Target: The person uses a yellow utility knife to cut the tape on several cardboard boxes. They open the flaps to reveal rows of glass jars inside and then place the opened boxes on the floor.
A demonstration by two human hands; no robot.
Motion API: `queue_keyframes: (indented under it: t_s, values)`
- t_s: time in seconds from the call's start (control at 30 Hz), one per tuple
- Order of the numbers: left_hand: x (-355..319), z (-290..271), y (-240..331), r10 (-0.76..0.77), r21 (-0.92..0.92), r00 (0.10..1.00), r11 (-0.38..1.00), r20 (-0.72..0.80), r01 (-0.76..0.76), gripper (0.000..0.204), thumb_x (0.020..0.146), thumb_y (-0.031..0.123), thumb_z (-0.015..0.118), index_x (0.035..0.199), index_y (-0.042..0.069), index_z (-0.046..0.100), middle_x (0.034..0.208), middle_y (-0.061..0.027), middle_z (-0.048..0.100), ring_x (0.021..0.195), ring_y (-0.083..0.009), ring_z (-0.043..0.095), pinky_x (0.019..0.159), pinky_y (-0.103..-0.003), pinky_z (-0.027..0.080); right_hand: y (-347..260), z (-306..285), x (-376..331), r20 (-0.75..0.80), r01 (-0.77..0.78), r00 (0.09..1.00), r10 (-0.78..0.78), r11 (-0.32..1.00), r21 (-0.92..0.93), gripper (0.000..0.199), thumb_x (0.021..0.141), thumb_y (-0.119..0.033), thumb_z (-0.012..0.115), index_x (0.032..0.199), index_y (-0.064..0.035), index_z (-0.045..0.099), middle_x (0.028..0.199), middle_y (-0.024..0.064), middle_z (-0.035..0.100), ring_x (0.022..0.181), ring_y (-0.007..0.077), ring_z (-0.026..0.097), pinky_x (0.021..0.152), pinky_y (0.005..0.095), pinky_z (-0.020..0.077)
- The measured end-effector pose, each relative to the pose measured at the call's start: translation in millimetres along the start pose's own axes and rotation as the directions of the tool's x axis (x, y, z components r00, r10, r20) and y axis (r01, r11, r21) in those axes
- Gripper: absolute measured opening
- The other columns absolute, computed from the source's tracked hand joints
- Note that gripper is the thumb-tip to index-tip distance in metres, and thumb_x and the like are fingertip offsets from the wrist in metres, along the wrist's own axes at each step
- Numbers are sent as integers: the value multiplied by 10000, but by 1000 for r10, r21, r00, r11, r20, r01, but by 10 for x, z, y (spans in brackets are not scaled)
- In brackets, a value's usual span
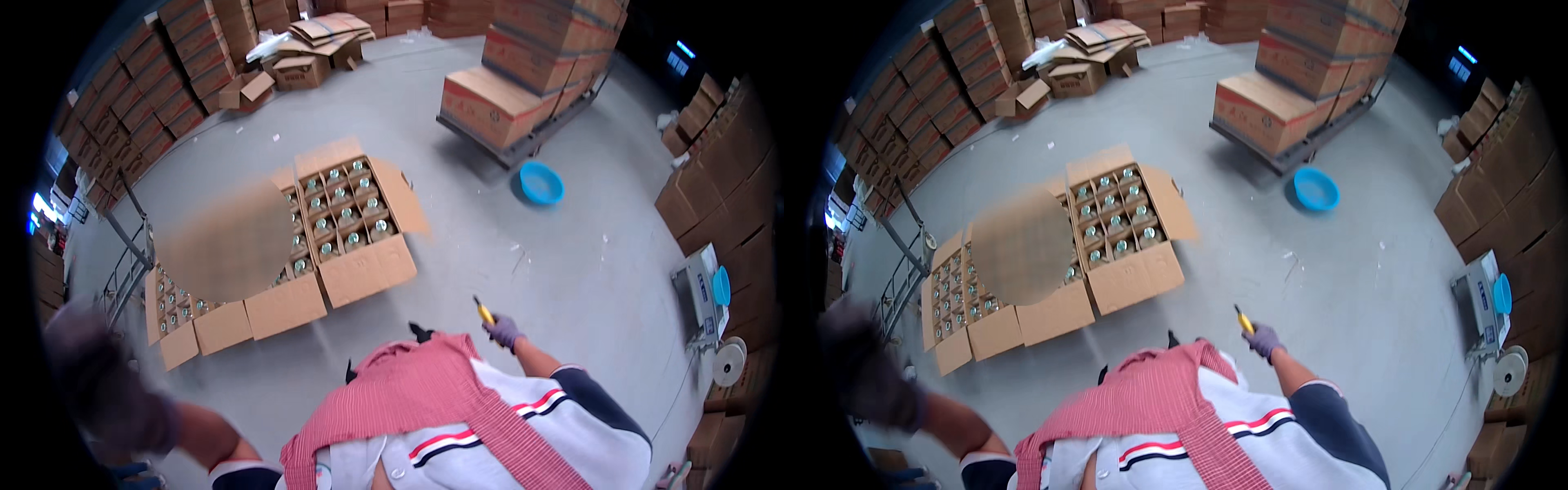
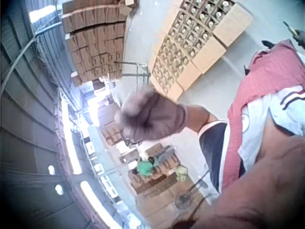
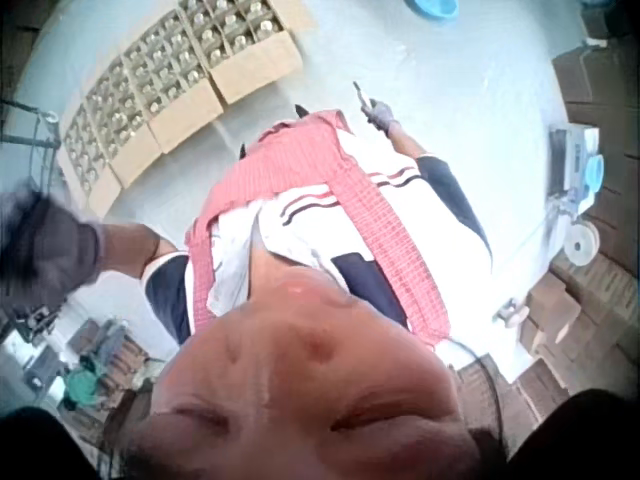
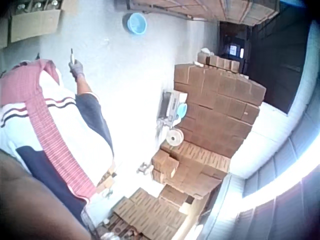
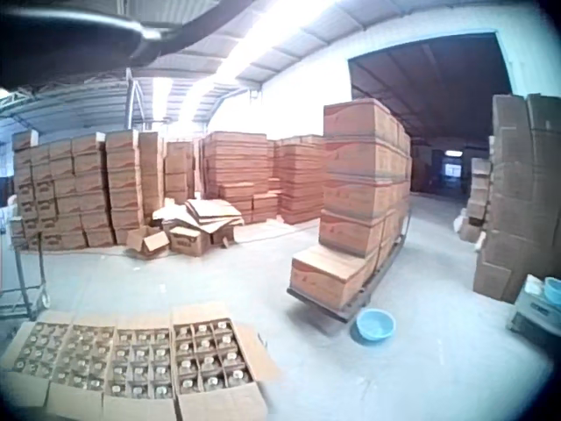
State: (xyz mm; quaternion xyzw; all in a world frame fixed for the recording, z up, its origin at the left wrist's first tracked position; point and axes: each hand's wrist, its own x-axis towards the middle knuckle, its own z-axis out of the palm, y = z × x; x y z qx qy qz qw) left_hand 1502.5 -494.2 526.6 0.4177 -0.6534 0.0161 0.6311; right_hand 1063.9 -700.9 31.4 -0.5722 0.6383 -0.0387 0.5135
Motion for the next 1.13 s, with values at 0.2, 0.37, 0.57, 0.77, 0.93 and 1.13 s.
queue_keyframes:
  t_s: [0.2,0.37,0.57,0.77,0.93,1.13]
  values:
    - [179,2086,-583,312,-552,648,809,695,202,270,666,125,593,902,6,645,996,-202,590,857,-309,570,783,-396,437,378,-679,277,-102,143,982,-156,982,-124,394,783,-302,578,1069,-32,575,711,91,617,524,163,588,530,310,496]
    - [80,2589,-737,545,-700,574,711,611,69,264,669,145,602,902,24,630,982,-200,593,858,-317,573,774,-411,448,686,-674,269,-245,-100,949,197,929,358,345,812,-237,581,1071,-9,558,694,54,563,530,155,561,495,291,485]
    - [115,2899,-615,722,-803,543,580,429,-137,261,674,171,613,903,46,611,964,-196,597,859,-327,577,762,-429,461,1185,97,-763,-63,-138,977,205,824,549,313,815,-220,603,1018,14,558,733,62,581,545,143,558,506,297,497]
    - [403,3321,-516,821,-817,488,483,296,-316,261,679,196,624,904,68,593,947,-193,600,859,-336,580,751,-447,474,2554,311,-1706,-108,-440,786,609,673,595,325,798,-214,602,1011,27,560,701,76,573,551,174,572,499,315,494]
    - [638,3471,-434,829,-642,451,548,330,-537,263,682,217,633,904,86,577,932,-190,604,860,-344,583,741,-462,485,2524,-369,-1489,-114,-436,827,551,755,490,317,788,-193,601,1013,26,559,687,81,567,530,193,575,479,328,487]
    - [560,3254,-128,611,-108,558,722,561,-683,284,693,409,629,929,253,609,900,-105,619,767,-298,600,614,-393,523,2520,-1299,-714,-31,-460,848,530,762,456,311,794,-184,596,1033,12,559,687,80,571,521,194,582,468,323,485]
